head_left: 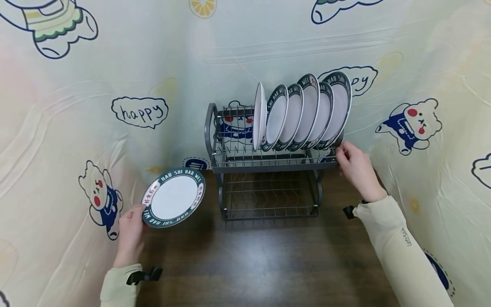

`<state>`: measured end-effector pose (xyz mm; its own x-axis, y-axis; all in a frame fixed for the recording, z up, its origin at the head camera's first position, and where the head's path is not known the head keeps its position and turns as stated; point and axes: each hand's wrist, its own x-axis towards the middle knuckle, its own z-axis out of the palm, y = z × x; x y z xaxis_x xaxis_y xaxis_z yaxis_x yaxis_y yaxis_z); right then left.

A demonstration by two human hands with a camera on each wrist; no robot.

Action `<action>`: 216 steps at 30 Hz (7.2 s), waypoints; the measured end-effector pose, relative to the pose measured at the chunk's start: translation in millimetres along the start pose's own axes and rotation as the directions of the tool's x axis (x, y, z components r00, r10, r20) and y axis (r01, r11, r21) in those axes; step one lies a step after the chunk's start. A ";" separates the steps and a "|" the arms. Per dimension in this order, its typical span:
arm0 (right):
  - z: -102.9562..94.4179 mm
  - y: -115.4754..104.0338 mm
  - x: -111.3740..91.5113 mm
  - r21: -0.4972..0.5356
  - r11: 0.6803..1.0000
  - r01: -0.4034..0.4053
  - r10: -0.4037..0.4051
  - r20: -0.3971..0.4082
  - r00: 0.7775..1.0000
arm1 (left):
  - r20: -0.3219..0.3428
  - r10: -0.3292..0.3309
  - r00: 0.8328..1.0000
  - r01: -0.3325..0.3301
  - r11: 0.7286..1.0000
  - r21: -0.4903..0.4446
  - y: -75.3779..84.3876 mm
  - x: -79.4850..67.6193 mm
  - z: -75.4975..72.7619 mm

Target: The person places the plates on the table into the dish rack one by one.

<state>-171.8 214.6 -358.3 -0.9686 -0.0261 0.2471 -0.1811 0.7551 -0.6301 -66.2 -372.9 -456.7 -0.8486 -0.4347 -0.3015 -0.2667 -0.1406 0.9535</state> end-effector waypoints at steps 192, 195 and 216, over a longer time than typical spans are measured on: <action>-26.7 -246.6 60.4 -0.292 0.872 0.392 -0.409 0.001 0.912 | 0.276 0.596 0.754 -0.653 0.724 0.221 95.7 14.6 189.9; -21.5 -253.3 64.5 -0.362 0.859 0.362 -0.389 -0.004 0.921 | 0.278 0.594 0.755 -0.652 0.726 0.219 96.5 13.6 190.2; 37.2 -271.0 74.6 -0.677 0.654 0.338 -0.296 0.182 0.938 | 0.269 0.614 0.742 -0.669 0.703 0.241 92.3 13.6 189.7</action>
<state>-201.3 -16.3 -196.4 -0.8857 -0.3670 0.2843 -0.3305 0.9285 0.1691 -189.0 -223.0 -372.2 -0.9166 -0.1692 0.3623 0.2701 0.4062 0.8730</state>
